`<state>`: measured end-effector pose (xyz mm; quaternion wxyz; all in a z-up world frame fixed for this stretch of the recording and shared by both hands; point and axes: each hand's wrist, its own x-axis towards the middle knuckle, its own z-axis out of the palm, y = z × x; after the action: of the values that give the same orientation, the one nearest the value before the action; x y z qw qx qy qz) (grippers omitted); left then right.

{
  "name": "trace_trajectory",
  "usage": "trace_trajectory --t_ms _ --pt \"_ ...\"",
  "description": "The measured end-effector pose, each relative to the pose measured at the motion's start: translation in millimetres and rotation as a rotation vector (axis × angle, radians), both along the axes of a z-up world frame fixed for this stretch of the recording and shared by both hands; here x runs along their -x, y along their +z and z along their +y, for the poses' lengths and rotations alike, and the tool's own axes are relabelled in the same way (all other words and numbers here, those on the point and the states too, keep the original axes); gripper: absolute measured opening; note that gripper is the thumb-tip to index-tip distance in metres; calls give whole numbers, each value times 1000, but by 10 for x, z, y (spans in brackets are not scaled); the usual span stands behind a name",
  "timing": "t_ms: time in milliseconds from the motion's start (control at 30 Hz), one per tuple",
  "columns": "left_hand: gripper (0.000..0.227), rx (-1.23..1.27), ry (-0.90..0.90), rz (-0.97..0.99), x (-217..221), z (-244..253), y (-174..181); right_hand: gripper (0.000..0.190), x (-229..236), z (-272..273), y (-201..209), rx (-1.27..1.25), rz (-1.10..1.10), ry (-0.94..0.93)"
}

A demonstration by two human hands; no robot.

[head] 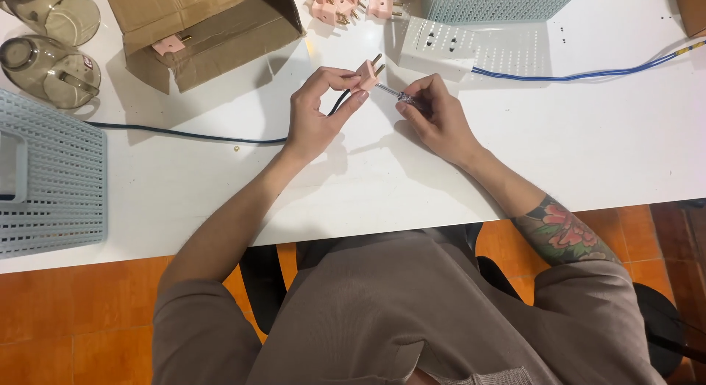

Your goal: The person assembles a pink electrical plug by inserting wires into terminals and tightening screws with a screwdriver. They then close the plug housing and secure it with additional screws.

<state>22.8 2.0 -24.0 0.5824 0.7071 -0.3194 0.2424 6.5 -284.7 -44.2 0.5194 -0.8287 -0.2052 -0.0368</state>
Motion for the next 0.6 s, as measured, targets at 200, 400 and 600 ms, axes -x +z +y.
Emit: trace_trajectory --t_ms 200,400,600 --pt "16 -3 -6 11 3 9 25 22 40 55 216 25 -88 -38" --pt "16 -27 3 17 8 12 -9 29 30 61 207 15 -88 -21" --pt "18 -40 12 -3 12 12 21 27 31 25 77 -54 -3 -30"
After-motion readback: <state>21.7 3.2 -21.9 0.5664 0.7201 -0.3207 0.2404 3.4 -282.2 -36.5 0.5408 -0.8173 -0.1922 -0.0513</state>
